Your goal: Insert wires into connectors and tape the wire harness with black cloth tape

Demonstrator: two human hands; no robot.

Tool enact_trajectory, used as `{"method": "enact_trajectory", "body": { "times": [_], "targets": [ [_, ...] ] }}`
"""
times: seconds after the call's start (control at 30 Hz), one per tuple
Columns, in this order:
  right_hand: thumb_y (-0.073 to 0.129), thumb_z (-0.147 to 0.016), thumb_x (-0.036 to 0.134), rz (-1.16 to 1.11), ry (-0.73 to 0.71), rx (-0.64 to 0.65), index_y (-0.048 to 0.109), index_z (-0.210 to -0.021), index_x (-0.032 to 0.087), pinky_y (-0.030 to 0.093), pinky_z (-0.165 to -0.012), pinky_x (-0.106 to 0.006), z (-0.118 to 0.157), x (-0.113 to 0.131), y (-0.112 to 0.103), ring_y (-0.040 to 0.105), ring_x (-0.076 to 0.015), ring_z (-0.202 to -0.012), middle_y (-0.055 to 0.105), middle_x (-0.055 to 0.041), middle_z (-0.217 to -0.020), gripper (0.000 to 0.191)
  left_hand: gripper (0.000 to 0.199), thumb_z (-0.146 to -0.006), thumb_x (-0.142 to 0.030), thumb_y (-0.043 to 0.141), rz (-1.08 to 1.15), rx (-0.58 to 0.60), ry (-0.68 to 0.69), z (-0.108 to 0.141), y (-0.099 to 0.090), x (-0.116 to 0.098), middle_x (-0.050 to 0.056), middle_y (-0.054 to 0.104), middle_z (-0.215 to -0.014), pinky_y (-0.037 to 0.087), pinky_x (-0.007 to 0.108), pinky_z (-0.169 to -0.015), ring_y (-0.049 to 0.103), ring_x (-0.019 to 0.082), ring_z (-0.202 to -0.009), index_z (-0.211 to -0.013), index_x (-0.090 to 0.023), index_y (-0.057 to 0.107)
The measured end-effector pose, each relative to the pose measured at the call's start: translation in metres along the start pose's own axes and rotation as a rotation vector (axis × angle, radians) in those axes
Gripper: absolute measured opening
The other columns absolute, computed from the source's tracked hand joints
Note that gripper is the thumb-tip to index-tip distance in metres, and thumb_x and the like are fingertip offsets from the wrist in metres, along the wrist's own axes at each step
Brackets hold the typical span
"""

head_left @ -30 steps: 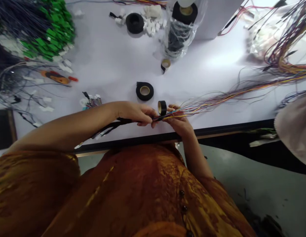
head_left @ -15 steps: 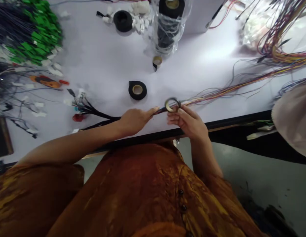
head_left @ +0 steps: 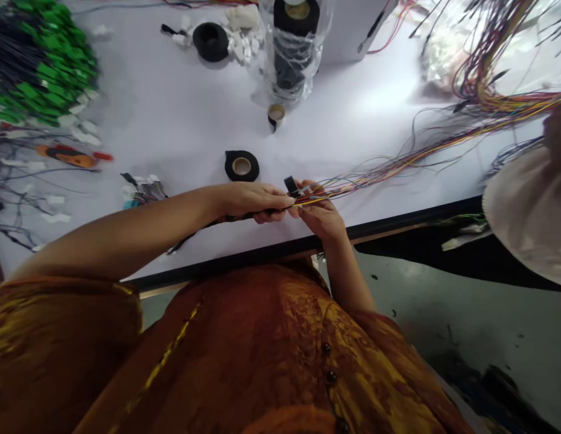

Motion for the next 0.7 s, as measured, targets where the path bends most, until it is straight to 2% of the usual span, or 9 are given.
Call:
{"method": "enact_trajectory", "body": {
  "times": [0.07,0.13,0.2,0.27,0.33,0.43,0.57,0.63,0.7],
  "targets": [
    [0.081,-0.075,0.051,0.143,-0.090,0.064,0.066,-0.117,0.029,0.053,-0.102,-0.040,-0.011,0.006,0.009,0.067,-0.0218,-0.108,0.072,-0.0021,-0.104,0.050,0.046,-0.100,-0.051,0.034,0.058,-0.002,-0.018,0.000,0.003,-0.002,-0.001,0.042,-0.062,0.029,0.028,-0.046,0.033,0.012,-0.048,-0.100,-0.018,0.065],
    [0.076,-0.081,0.053,0.406,-0.149,0.078,0.070,-0.108,0.026,0.053,-0.099,-0.040,-0.009,0.011,0.010,0.066,-0.0240,-0.108,0.072,-0.0053,-0.104,0.039,0.047,-0.101,-0.052,0.035,0.003,-0.044,-0.029,0.001,0.003,0.003,-0.001,0.042,-0.061,0.030,0.028,-0.048,0.034,0.011,-0.048,-0.099,-0.017,0.066],
    [0.072,-0.083,0.054,0.644,-0.195,-0.003,0.072,-0.096,0.022,0.054,-0.091,-0.039,0.006,0.018,0.002,0.065,-0.0242,-0.100,0.072,-0.0084,-0.105,0.034,0.044,-0.101,-0.048,0.037,-0.148,-0.173,-0.025,0.000,-0.001,0.009,0.002,0.049,-0.064,0.036,0.028,-0.053,0.043,0.013,-0.053,-0.096,-0.016,0.067],
    [0.068,-0.087,0.053,0.750,-0.151,-0.072,0.070,-0.087,0.020,0.053,-0.082,-0.037,0.029,0.024,-0.008,0.063,-0.0207,-0.085,0.071,-0.0077,-0.094,0.033,0.038,-0.101,-0.041,0.040,-0.363,-0.358,-0.025,-0.001,-0.005,0.015,0.006,0.060,-0.075,0.042,0.029,-0.063,0.054,0.016,-0.065,-0.101,-0.014,0.067],
    [0.063,-0.092,0.053,0.669,-0.015,-0.064,0.067,-0.083,0.020,0.053,-0.073,-0.032,0.048,0.028,-0.012,0.060,-0.0162,-0.072,0.068,-0.0043,-0.080,0.035,0.038,-0.102,-0.039,0.040,-0.580,-0.490,-0.061,-0.001,-0.001,0.018,0.009,0.067,-0.085,0.044,0.030,-0.069,0.061,0.021,-0.076,-0.118,-0.016,0.065],
    [0.062,-0.094,0.056,0.341,0.070,-0.038,0.067,-0.100,0.022,0.056,-0.070,-0.029,0.050,0.043,-0.004,0.065,-0.0144,-0.075,0.070,-0.0027,-0.086,0.035,0.044,-0.104,-0.042,0.035,-0.723,-0.511,-0.128,-0.001,0.014,0.020,0.008,0.069,-0.085,0.044,0.031,-0.069,0.064,0.023,-0.076,-0.139,-0.022,0.054],
    [0.080,-0.081,0.050,0.113,-0.011,-0.021,0.064,-0.122,0.028,0.060,-0.090,-0.035,0.022,0.064,0.004,0.070,-0.0184,-0.105,0.070,-0.0050,-0.120,0.049,0.036,-0.103,-0.037,0.037,-0.560,-0.523,0.003,0.004,0.013,0.014,0.007,0.069,-0.088,0.047,0.030,-0.075,0.063,0.020,-0.079,-0.125,-0.020,0.060],
    [0.078,-0.083,0.050,0.058,-0.006,-0.022,0.068,-0.111,0.025,0.060,-0.090,-0.036,0.020,0.059,-0.003,0.071,-0.0182,-0.101,0.072,-0.0053,-0.116,0.039,0.031,-0.099,-0.032,0.041,-0.429,-0.476,0.120,0.003,0.004,0.011,0.006,0.068,-0.090,0.049,0.029,-0.079,0.062,0.017,-0.081,-0.113,-0.017,0.064],
    [0.072,-0.087,0.052,0.074,0.035,-0.060,0.068,-0.095,0.021,0.061,-0.081,-0.034,0.026,0.044,-0.019,0.071,-0.0154,-0.081,0.073,-0.0042,-0.094,0.032,0.026,-0.093,-0.029,0.048,-0.305,-0.371,0.179,-0.002,-0.005,0.008,0.006,0.067,-0.090,0.051,0.029,-0.077,0.062,0.016,-0.079,-0.106,-0.015,0.067]
  ]
}}
Point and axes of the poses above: each hand's wrist, its own z-axis away from the middle knuckle, its own y-axis out of the palm, x = y × z, the point moved 7 cm from there along -z, towards the middle knuckle
